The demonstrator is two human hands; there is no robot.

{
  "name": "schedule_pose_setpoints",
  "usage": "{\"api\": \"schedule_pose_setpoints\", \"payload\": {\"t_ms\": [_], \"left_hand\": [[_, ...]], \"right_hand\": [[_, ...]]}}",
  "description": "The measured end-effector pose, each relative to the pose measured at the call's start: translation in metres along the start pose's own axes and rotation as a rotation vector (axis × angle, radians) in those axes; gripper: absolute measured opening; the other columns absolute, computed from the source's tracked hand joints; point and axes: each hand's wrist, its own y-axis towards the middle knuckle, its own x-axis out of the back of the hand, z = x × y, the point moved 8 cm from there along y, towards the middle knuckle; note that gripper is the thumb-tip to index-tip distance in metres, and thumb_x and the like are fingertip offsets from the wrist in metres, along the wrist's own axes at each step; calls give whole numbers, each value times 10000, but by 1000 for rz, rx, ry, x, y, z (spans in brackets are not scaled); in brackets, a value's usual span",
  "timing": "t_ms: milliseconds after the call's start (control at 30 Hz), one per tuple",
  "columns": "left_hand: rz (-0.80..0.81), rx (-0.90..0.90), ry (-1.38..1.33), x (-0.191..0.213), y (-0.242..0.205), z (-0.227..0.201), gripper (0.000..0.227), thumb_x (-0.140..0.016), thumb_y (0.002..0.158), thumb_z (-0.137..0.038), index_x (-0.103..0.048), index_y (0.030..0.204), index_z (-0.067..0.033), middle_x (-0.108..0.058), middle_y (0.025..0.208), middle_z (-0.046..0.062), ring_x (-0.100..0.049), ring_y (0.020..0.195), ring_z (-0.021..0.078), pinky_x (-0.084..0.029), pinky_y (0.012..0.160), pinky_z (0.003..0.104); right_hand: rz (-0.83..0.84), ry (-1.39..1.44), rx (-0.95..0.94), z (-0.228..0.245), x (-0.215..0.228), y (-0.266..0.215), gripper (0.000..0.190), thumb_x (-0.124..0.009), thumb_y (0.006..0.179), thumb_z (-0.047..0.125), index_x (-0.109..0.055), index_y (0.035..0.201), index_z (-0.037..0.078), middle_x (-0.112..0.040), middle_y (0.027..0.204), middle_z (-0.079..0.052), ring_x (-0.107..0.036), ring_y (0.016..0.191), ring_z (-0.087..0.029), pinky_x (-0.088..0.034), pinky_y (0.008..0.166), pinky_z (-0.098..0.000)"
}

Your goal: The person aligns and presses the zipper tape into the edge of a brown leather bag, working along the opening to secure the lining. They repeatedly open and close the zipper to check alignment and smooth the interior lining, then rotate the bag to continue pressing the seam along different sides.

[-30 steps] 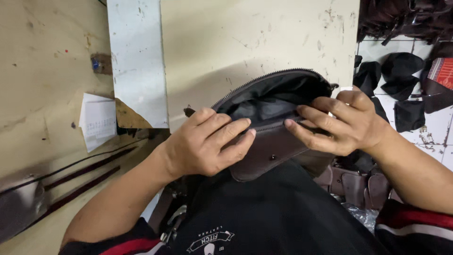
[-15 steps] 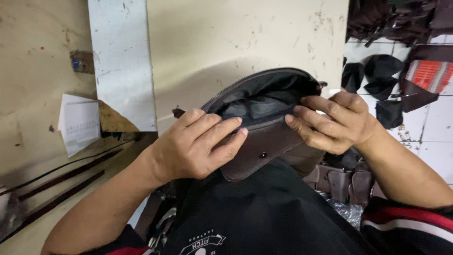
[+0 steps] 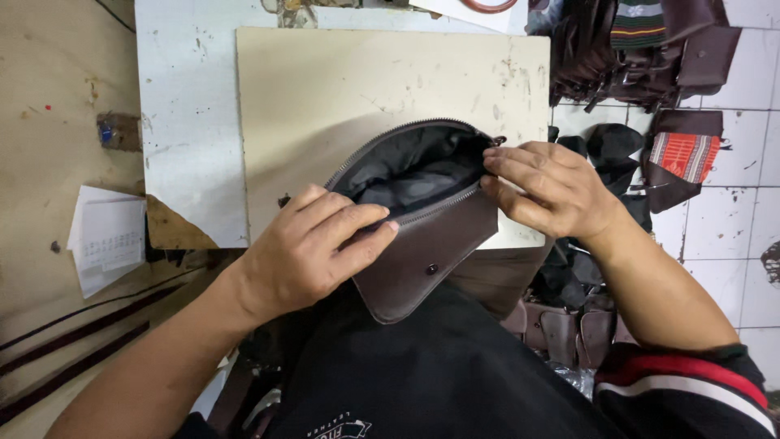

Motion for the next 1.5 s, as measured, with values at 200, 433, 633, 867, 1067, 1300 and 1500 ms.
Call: {"api": "schedule_pose_setpoints", "payload": {"t_ms": [200, 433, 633, 867, 1067, 1300, 1500], "left_hand": [[10, 36, -69, -4, -5, 7, 107, -706, 984, 43, -745, 1043, -37, -734, 1046, 166, -640, 814, 269, -449, 697, 366], [-4, 62, -26, -9, -5, 15, 91, -787, 955, 28, -758, 1005, -43, -744, 1010, 137, -663, 831, 257, -446, 705, 353], [30, 133, -3, -20, 0, 20, 36, -699, 1005, -6, -707, 1036, -23, -733, 983, 89, -617, 839, 265, -413, 765, 375], [-15, 132, 75, -34, -11, 28, 111, -661, 936, -123, -728, 1019, -93, -611, 811, 59, -572, 839, 279, -423, 767, 442], [71, 118, 5, -23, -5, 36, 30, -692, 928, -42, -677, 941, -64, -561, 783, 43, -487, 784, 274, -333, 769, 408], [115, 190, 100, -21, -12, 66, 122, -790, 900, -309, -762, 913, -190, -616, 819, -55, -529, 973, 262, -343, 922, 447], [215, 107, 111, -19, -2, 60, 108, -721, 932, -180, -633, 885, -137, -572, 839, -2, -474, 837, 264, -341, 843, 435]], "right_hand": [[71, 20, -50, -6, -3, 4, 37, -667, 1002, -74, -671, 994, -38, -681, 1180, -245, -739, 1027, -350, -561, 823, -389], [111, 33, -114, -12, -8, 13, 142, -553, 1068, 36, -681, 1034, -15, -708, 1197, -183, -706, 1069, -328, -496, 821, -394], [156, -109, -169, 2, -35, 51, 154, -693, 1064, 175, -706, 1201, 106, -759, 1098, -2, -632, 1093, -218, -359, 885, -376], [-22, -46, -229, 5, -64, 52, 332, -467, 1067, 260, -629, 807, 131, -621, 810, -48, -616, 843, -288, -427, 772, -473], [124, -137, -185, -8, -40, 51, 276, -413, 1082, 159, -540, 842, 107, -529, 791, -32, -465, 756, -246, -356, 735, -399], [199, -165, -231, -27, -12, 34, 245, -541, 1060, 261, -612, 862, 135, -634, 876, -1, -564, 939, -258, -380, 808, -419], [235, -161, -237, -23, -8, 18, 263, -535, 1061, 252, -570, 832, 128, -548, 739, -21, -439, 730, -226, -374, 755, -394]]}}
